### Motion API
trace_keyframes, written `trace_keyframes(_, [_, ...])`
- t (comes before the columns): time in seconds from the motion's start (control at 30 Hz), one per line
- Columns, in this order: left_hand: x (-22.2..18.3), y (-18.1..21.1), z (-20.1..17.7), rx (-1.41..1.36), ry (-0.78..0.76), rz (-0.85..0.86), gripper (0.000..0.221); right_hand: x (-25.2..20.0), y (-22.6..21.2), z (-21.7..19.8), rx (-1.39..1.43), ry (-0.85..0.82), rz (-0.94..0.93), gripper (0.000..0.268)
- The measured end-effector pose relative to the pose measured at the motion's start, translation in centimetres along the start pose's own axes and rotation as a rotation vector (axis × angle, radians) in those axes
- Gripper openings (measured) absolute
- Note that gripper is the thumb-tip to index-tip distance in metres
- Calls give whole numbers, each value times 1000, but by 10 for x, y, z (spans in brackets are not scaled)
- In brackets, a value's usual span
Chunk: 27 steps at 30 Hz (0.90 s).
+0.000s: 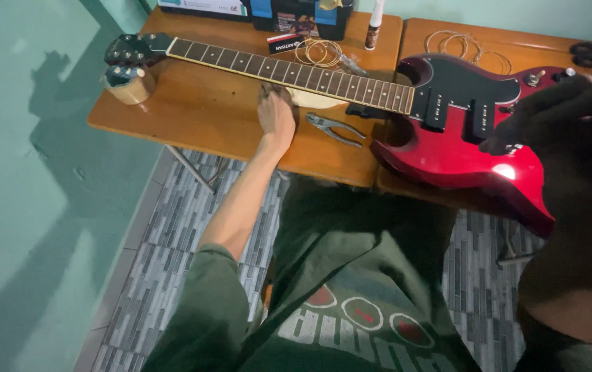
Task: Inspecting a guitar bridge and preparing strings for an electric guitar using pliers.
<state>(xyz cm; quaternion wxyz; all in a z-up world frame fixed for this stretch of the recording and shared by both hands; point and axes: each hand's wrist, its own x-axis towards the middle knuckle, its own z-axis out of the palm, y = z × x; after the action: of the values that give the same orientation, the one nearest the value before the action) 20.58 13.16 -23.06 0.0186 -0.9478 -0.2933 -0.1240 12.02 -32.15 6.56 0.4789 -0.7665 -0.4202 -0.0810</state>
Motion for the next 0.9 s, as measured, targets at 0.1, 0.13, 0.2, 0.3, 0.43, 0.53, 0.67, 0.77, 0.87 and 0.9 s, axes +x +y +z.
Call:
trace_keyframes(0.1, [-26, 2, -41, -62, 288, 84, 33, -6, -14, 11, 20, 111, -147, 24])
trace_keyframes(0.13, [-37, 2, -61, -140, 165, 79, 16, -2, -17, 15, 196, 131, -100, 23])
trace_keyframes(0.2, [-59, 0, -91, -216, 33, 79, 7, 2, -28, 22, 370, 152, -44, 24])
trace_keyframes(0.3, [-94, -3, -131, -165, 145, 140, 56, 10, -28, 27, 273, 124, -115, 25])
trace_keyframes(0.43, [-161, 1, -237, -670, 203, 327, 29, 12, -9, 39, 288, -198, -275, 18])
trace_keyframes(0.53, [-204, 20, -315, -897, 289, 491, 30, 9, -35, 61, 262, -411, -109, 15])
trace_keyframes(0.67, [-221, 57, -352, -808, 55, 871, 53, 3, -31, 95, 258, -495, -291, 19])
trace_keyframes(0.77, [-209, 86, -364, -954, -133, 960, 46, -20, 20, 118, 143, -475, -247, 15])
trace_keyframes(0.87, [-202, 95, -345, -1052, -32, 1002, 10, -38, 54, 131, -5, -460, -189, 11])
trace_keyframes(0.9, [-204, 92, -348, -1056, -38, 1011, 10, -34, 43, 126, -9, -453, -180, 11])
